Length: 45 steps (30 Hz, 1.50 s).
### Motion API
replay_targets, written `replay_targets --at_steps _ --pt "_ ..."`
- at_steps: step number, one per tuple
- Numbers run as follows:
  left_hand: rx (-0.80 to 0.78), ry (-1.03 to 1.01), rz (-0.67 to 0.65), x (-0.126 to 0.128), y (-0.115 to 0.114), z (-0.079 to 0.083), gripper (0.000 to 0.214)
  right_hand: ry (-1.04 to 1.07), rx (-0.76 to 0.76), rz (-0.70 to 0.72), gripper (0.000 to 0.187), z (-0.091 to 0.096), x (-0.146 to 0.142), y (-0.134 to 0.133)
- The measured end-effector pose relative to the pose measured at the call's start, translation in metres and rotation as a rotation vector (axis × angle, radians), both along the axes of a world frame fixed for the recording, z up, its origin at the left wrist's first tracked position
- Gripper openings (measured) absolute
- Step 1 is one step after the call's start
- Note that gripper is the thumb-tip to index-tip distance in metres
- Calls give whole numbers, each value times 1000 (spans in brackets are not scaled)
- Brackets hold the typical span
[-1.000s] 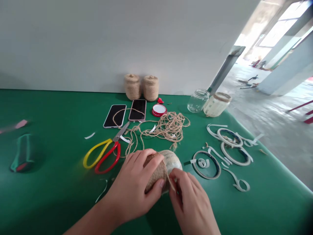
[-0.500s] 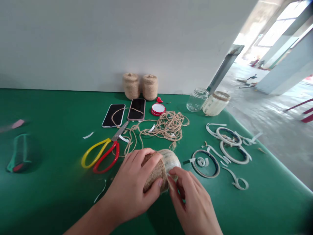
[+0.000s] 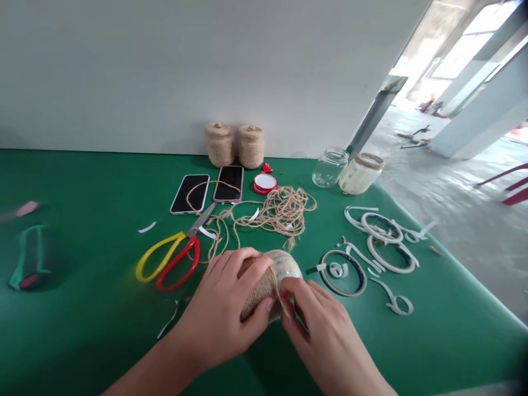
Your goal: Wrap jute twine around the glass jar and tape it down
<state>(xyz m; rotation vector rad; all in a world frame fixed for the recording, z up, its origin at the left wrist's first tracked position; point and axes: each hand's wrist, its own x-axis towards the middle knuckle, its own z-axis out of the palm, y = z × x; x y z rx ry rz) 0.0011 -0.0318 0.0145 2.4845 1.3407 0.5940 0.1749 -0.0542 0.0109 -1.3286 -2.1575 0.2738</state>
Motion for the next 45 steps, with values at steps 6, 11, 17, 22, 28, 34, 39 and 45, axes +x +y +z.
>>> replay_targets --at_steps 6,11,17,22,28,34,39,45 --pt "-15 -2 8 -1 1 1 41 -24 32 7 12 -6 -2 3" --pt "-30 -3 1 -3 1 1 42 16 42 19 11 -2 0 2" --pt "-15 -5 4 -1 0 2 42 -37 83 116 15 -2 4 0" --pt "-19 -4 6 -2 1 3 42 -56 15 150 14 1 6 4" --pt "-39 -14 5 -4 3 1 41 0 65 91 14 2 7 6" --pt "-29 -18 7 -4 2 2 40 -16 46 130 16 -2 6 6" --pt "-31 -22 -4 -3 3 1 40 -45 -23 117 15 0 7 9" --pt "-26 -19 -3 -4 2 1 41 -159 83 140 16 -3 9 5"
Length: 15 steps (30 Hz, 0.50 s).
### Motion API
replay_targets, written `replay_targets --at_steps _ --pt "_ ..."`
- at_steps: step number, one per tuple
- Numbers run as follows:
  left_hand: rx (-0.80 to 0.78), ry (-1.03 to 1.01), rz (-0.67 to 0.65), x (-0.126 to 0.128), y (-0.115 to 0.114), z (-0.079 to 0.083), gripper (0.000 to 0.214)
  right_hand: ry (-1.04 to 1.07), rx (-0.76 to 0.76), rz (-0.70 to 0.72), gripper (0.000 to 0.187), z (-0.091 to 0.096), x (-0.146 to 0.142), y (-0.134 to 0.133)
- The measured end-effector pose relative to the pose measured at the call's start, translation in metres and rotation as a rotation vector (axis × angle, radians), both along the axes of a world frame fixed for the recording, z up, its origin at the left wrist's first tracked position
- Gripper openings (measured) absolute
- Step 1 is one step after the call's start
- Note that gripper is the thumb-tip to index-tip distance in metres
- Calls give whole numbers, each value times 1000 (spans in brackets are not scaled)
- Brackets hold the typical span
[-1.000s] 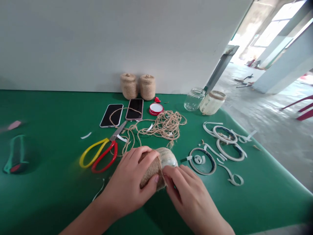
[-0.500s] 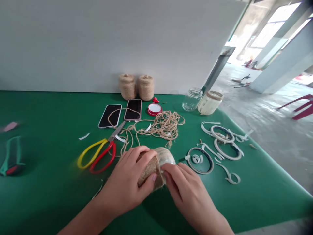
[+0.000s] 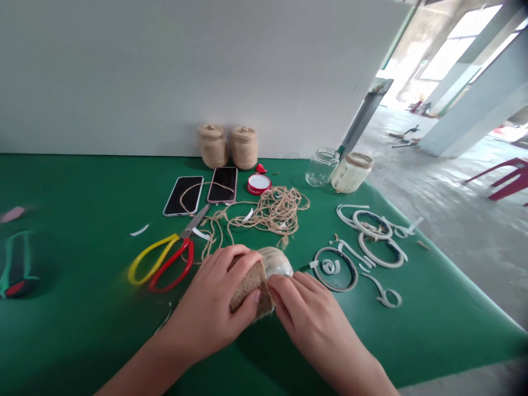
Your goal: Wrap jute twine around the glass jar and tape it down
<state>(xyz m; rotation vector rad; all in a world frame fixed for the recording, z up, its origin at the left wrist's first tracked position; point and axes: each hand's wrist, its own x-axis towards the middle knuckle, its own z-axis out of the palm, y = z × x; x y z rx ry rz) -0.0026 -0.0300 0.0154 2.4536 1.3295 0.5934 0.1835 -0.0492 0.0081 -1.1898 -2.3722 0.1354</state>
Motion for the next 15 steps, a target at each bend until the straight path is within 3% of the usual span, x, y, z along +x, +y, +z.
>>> replay_targets --at_steps 8,15 --pt "32 28 -7 0 1 2 40 81 176 -35 18 -9 -5 3" --pt "170 74 -43 -2 2 0 45 162 157 -26 16 -19 -3 2"
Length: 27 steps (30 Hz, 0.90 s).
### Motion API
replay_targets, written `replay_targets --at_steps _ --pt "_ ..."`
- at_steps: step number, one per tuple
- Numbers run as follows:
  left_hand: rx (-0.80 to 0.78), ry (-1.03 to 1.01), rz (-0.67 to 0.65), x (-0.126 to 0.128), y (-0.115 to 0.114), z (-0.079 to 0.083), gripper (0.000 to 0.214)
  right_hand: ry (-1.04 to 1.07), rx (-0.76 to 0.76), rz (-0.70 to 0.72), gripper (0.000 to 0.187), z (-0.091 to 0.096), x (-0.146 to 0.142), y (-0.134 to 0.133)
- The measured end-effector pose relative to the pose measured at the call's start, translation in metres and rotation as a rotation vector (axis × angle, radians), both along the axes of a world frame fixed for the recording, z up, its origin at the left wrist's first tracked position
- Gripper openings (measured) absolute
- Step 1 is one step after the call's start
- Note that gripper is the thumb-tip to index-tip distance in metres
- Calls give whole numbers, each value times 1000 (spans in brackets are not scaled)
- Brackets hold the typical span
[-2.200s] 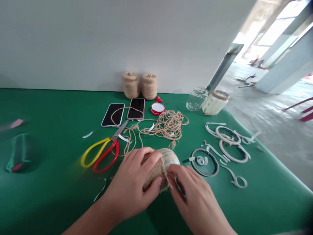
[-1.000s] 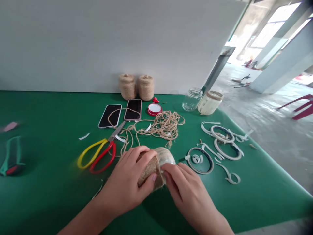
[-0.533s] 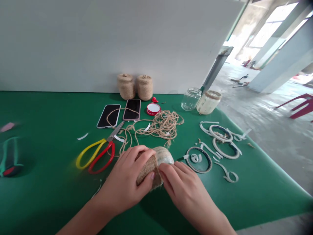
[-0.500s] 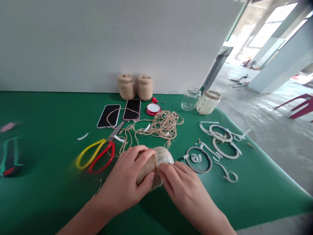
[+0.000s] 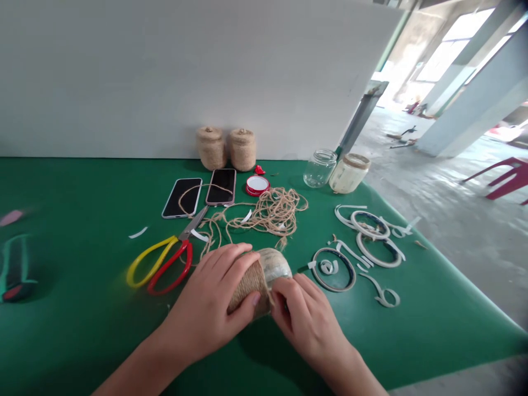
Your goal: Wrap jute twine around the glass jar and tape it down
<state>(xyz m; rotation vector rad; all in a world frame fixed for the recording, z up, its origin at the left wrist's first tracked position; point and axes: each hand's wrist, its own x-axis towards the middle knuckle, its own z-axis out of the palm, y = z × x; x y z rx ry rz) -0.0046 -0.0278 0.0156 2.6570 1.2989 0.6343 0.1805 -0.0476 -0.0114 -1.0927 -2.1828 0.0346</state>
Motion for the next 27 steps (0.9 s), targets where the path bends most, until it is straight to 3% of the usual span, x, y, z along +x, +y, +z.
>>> replay_targets --at_steps 4,7,12,19,23,27 --pt "127 0 -154 1 -1 7 45 40 -12 -7 14 -2 1 0" --pt "106 -74 -261 2 -3 13 37 54 -38 -11 13 -1 0 0" --pt "-73 -176 -176 10 -1 20 17 72 -65 -58 13 -1 0 -3" --pt "-87 -159 -125 20 3 17 13 182 -130 -107 11 -1 -1 -5" --pt "-74 -166 -131 19 0 14 13 315 -315 -134 7 7 0 -6" --pt "-58 -170 -131 19 -1 13 14 460 -647 -197 10 14 -2 -11"
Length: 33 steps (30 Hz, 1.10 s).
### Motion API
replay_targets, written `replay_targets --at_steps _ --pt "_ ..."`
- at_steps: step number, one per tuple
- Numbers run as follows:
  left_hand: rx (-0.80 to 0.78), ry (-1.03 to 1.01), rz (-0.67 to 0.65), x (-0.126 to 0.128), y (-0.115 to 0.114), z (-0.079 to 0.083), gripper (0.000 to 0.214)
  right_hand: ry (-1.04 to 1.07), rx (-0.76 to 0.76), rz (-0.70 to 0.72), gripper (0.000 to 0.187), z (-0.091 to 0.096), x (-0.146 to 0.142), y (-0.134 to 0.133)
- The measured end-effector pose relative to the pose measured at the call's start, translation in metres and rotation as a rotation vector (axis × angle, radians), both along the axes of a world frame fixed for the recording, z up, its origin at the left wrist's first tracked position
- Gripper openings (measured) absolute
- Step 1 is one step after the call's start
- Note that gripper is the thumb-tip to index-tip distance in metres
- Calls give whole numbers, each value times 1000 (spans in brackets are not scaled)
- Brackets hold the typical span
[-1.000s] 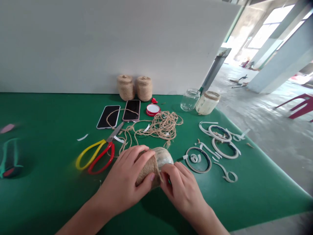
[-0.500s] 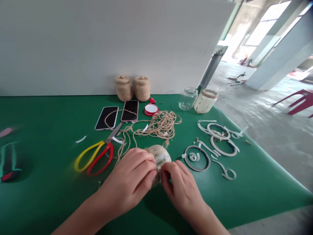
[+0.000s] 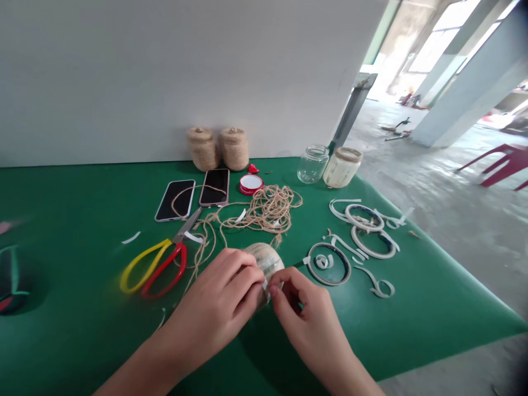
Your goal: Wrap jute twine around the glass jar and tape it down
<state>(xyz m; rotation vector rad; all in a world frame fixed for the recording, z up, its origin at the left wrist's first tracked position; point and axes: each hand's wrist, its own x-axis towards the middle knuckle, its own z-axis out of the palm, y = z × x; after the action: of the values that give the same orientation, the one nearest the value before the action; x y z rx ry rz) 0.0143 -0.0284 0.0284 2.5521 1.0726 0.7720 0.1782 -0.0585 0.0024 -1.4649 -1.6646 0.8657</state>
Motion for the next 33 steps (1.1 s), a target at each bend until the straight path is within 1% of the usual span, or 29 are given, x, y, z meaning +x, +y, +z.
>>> replay_targets --at_steps 1,3,6,11,17,22,27,33 --pt "4 -3 0 0 0 0 14 45 -65 -12 10 1 -1 -1" --pt "11 -5 -2 2 0 -1 14 124 -139 -40 9 1 -5 -3" --pt "19 -11 -6 3 -1 -2 14 181 -171 -77 9 0 -9 -4" --pt "8 -18 -10 3 -3 -1 15 108 -115 -128 6 -2 -13 -4" --pt "-8 -42 -3 4 -4 -2 18 128 -93 -167 6 -5 -17 -5" --pt "-45 -71 51 5 -5 -2 17 137 -61 -172 9 -8 -20 -5" --pt "-115 -48 53 5 -2 3 16 142 -39 -177 8 -10 -22 -5" --pt "-149 -26 55 6 -2 7 17 120 -35 -178 5 -10 -23 -4"
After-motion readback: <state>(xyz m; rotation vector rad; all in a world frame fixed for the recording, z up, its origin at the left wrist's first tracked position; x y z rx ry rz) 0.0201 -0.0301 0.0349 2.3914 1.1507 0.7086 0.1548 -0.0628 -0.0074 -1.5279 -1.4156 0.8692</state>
